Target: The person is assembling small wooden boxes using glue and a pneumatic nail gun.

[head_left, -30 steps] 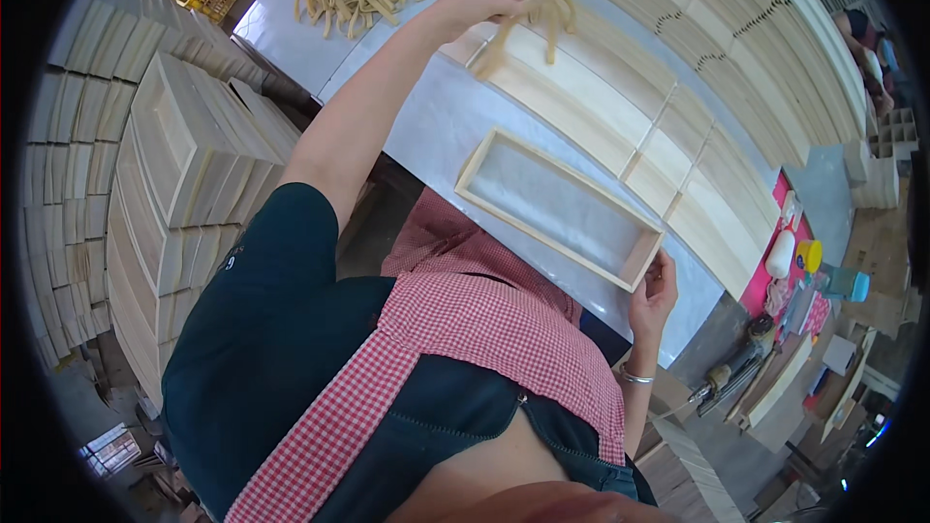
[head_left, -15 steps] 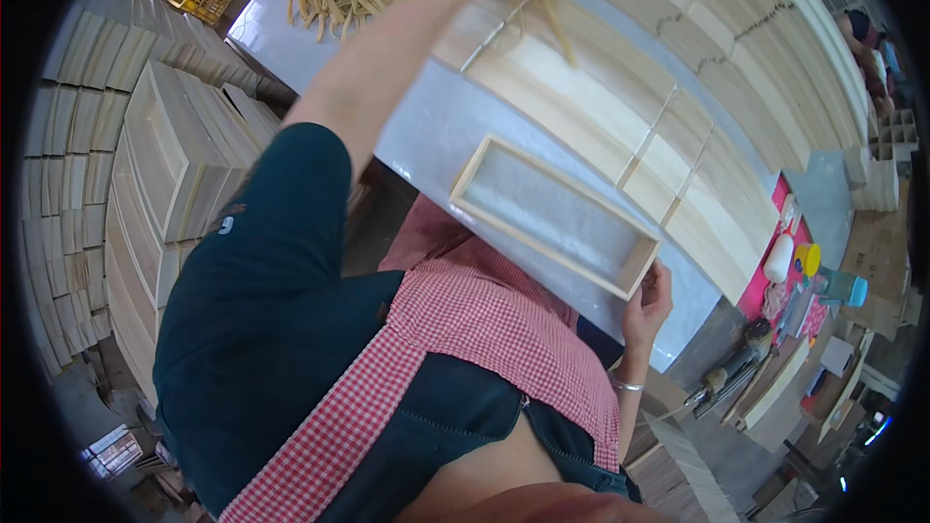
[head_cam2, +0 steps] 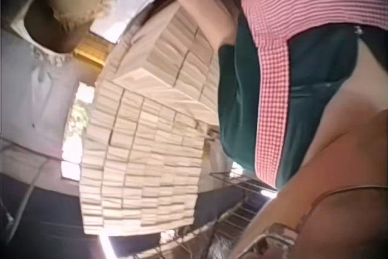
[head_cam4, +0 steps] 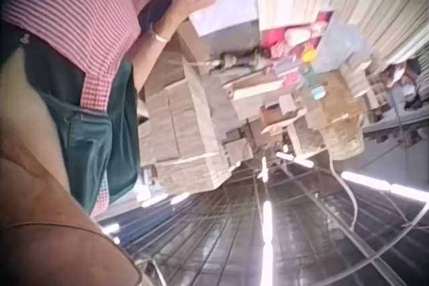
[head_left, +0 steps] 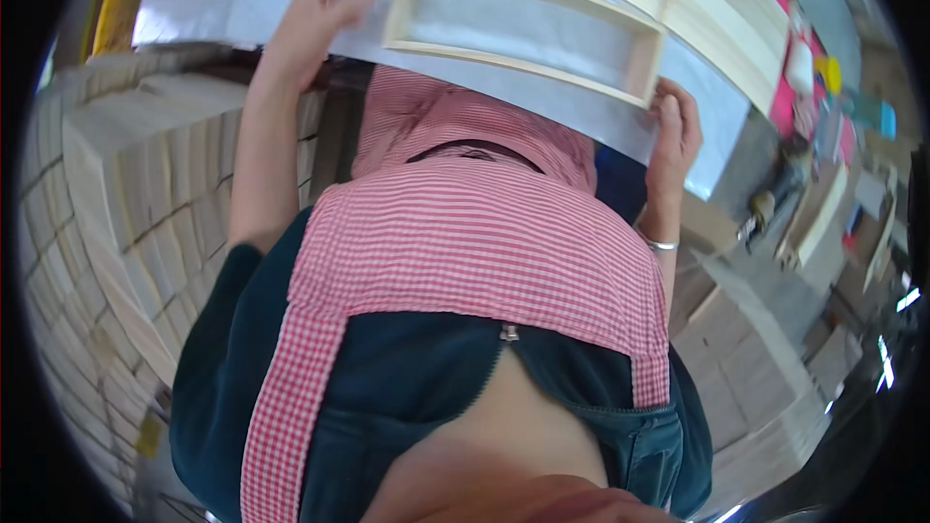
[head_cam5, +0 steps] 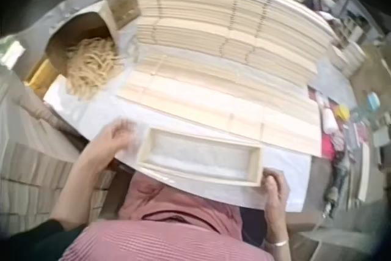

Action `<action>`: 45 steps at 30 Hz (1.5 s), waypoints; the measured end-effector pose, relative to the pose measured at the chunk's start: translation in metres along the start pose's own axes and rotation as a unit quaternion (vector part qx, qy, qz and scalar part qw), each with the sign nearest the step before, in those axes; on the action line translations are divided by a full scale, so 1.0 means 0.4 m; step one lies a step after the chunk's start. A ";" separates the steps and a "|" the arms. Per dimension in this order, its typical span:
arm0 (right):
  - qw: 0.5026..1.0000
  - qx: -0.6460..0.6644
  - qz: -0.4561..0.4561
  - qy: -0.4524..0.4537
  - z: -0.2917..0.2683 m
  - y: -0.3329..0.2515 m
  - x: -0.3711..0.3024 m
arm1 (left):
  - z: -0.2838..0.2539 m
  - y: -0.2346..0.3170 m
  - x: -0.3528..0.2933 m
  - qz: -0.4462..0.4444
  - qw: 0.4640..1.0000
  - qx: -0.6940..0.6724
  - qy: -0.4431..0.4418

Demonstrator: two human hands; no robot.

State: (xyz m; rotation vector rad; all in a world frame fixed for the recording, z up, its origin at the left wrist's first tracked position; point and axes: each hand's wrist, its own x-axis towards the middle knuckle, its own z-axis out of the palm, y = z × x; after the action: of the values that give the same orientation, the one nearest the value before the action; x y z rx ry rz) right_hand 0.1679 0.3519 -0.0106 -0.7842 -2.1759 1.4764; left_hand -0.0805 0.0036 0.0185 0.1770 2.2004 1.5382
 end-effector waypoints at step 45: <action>0.979 -0.116 0.062 -0.155 -0.156 0.024 0.151 | 0.133 0.032 -0.070 -0.116 0.991 -0.039 -0.059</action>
State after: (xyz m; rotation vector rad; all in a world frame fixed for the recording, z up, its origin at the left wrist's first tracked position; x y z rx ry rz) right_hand 0.1612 0.4377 0.0041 -0.8234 -2.6131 1.5066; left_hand -0.0347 0.0442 0.0232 -0.0115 1.9879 1.4428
